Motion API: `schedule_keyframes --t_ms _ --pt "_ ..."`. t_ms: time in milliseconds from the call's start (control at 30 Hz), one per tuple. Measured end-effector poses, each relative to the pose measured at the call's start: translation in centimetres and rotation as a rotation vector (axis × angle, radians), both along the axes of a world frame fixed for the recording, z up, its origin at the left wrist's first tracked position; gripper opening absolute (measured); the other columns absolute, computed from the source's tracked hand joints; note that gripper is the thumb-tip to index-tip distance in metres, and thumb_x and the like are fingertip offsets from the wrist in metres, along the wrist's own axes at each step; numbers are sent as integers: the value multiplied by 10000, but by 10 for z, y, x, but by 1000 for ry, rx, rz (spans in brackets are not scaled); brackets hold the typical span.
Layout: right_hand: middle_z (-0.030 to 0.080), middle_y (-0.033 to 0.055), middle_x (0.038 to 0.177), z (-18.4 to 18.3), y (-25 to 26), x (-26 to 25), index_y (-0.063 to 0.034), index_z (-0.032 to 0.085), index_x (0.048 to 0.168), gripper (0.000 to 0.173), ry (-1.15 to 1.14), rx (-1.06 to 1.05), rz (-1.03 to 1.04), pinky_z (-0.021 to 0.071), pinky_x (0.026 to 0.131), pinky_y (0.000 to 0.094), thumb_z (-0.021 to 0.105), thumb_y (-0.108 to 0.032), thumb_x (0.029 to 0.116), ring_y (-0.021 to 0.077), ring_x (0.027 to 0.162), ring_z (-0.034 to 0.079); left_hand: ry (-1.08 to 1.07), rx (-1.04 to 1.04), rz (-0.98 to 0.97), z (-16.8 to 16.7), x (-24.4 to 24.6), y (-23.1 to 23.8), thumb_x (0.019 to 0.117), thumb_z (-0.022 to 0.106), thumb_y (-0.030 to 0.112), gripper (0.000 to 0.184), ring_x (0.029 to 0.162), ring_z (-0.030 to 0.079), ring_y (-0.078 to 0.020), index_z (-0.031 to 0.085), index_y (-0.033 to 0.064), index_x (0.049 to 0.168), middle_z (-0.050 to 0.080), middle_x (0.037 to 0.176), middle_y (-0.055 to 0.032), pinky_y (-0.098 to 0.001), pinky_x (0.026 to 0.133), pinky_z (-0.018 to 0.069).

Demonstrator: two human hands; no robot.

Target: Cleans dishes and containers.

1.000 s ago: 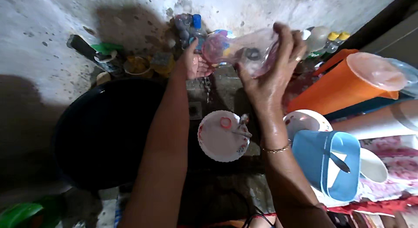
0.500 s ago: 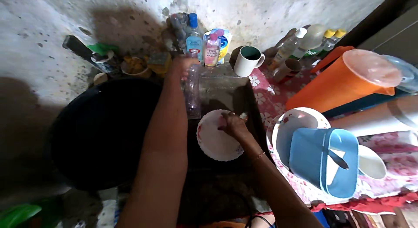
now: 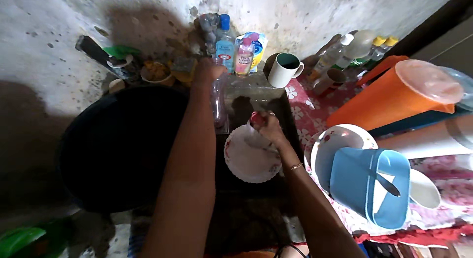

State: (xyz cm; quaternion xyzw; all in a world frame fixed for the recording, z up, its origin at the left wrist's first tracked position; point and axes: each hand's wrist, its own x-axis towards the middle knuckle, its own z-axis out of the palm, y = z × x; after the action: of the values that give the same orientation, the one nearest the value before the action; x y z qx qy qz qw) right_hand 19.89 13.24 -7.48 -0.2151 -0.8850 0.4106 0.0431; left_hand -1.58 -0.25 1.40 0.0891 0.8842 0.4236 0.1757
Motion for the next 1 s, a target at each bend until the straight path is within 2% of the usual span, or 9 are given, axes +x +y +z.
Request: schedule_keyframes --t_ms 133,200,300,400,500,567,667,833,1000 --pt "529 300 1393 9 1 -10 -44 623 1370 519 88 80 8 494 968 627 782 -62 876 463 1210 575 49 -43 -4 6 14 -12 910 757 305 608 1248 577 -426 556 -48 1362 598 1320 -289 -643 1033 448" --pt "508 295 1421 13 -3 -20 -58 605 1395 545 131 57 -11 499 959 619 775 -57 877 464 1213 569 62 -51 -24 9 19 -17 919 750 305 595 1259 573 -415 557 -49 1358 599 1324 -282 -628 1055 440" --pt "561 273 1366 10 -7 -47 -63 625 1372 467 191 -32 -55 496 950 590 712 -129 919 428 1197 582 107 -75 -105 17 31 -25 935 742 314 600 1284 561 -417 553 -51 1372 594 1342 -282 -607 1081 424" --pt "623 281 1268 1 -9 -94 3 658 1293 393 190 -81 -48 475 1004 576 697 -162 939 412 1197 595 186 -24 -167 19 45 -37 945 746 289 599 1260 576 -407 531 -23 1410 600 1334 -275 -586 1076 435" --pt "644 283 1253 -6 -14 -128 21 649 1290 416 187 -82 37 470 1029 588 725 -198 945 423 1199 605 286 56 -197 16 61 -49 939 754 235 579 1194 622 -393 534 -45 1395 625 1282 -286 -543 1043 481" --pt "630 307 1258 -2 -23 -143 46 643 1286 411 198 -82 57 466 1027 589 716 -181 952 437 1195 600 322 105 -211 11 65 -54 924 769 216 578 1198 632 -373 547 -50 1386 635 1285 -275 -516 1054 487" --pt "568 355 1345 11 -34 -152 92 591 1343 401 166 -68 68 416 1102 567 635 -116 1003 468 1291 544 335 151 -252 5 62 -56 914 768 209 551 1153 649 -350 571 -42 1362 657 1237 -259 -511 1024 499" --pt "672 311 1174 -4 -38 -171 133 660 1165 290 419 -91 123 471 1050 506 669 -54 943 387 1151 643 341 153 -252 4 62 -55 914 768 205 516 1103 666 -344 595 -38 1335 673 1189 -254 -504 990 516" --pt "670 301 1194 -14 -34 -185 118 626 1242 362 380 -176 71 488 1036 526 676 -97 955 383 1143 652 324 110 -248 7 62 -55 935 755 243 538 1101 660 -356 577 -39 1357 664 1199 -258 -516 991 508"
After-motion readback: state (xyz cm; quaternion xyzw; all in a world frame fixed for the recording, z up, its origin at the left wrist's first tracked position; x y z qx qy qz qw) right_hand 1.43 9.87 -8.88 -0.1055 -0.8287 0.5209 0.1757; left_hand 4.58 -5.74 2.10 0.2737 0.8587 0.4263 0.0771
